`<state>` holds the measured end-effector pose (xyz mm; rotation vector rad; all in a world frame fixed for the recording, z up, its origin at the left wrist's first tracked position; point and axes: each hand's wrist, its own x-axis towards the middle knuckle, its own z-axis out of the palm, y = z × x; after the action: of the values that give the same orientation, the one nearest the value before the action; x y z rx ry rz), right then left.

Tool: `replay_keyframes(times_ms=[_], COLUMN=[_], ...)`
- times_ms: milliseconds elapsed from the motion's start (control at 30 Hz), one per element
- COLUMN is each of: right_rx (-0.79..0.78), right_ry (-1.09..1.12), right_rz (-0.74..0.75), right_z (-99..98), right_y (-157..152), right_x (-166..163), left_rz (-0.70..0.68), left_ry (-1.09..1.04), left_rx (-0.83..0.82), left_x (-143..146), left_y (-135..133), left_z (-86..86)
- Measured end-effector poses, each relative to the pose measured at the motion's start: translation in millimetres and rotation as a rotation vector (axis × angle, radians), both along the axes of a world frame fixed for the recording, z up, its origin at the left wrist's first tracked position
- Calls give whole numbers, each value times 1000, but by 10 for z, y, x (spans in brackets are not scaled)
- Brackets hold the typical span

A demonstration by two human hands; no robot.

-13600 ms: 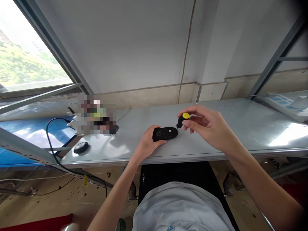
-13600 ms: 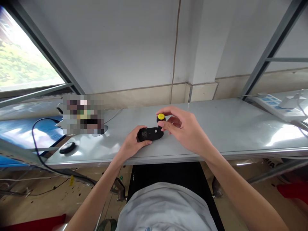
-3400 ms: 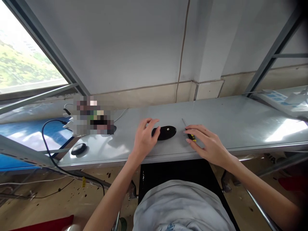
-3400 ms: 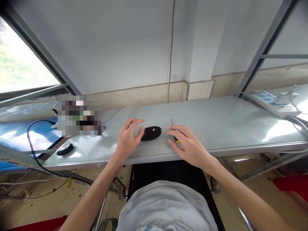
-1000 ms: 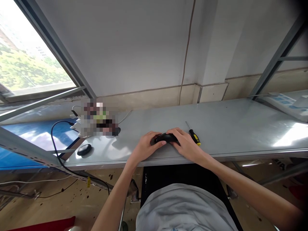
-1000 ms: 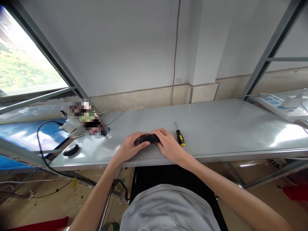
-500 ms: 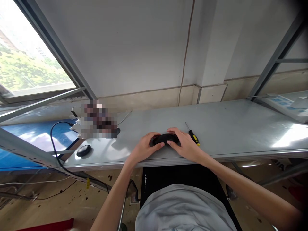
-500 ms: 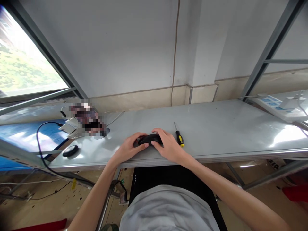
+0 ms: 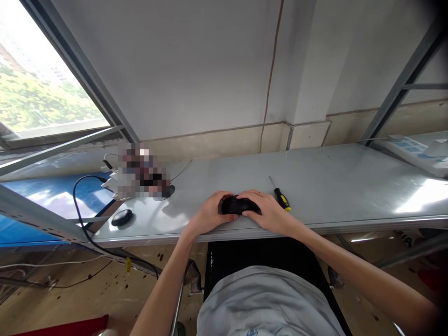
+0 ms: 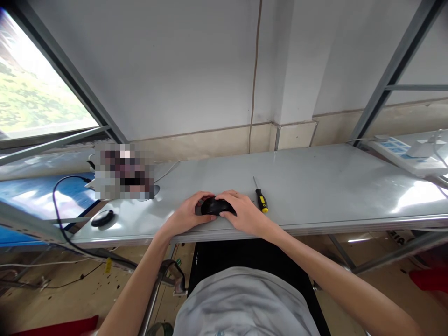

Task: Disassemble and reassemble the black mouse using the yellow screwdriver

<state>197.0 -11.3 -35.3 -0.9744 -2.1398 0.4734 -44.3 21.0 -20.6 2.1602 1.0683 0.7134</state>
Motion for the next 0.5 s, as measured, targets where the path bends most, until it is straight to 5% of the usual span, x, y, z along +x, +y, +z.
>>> replay_keyframes(times_ms=[500], right_rx=[-37], right_ry=[47], right_rz=[39], right_z=[48], right_y=[-40], right_x=[12], left_rz=[-21], left_ry=[123], left_rx=[16], left_x=[-3], left_y=[-41], left_z=[91])
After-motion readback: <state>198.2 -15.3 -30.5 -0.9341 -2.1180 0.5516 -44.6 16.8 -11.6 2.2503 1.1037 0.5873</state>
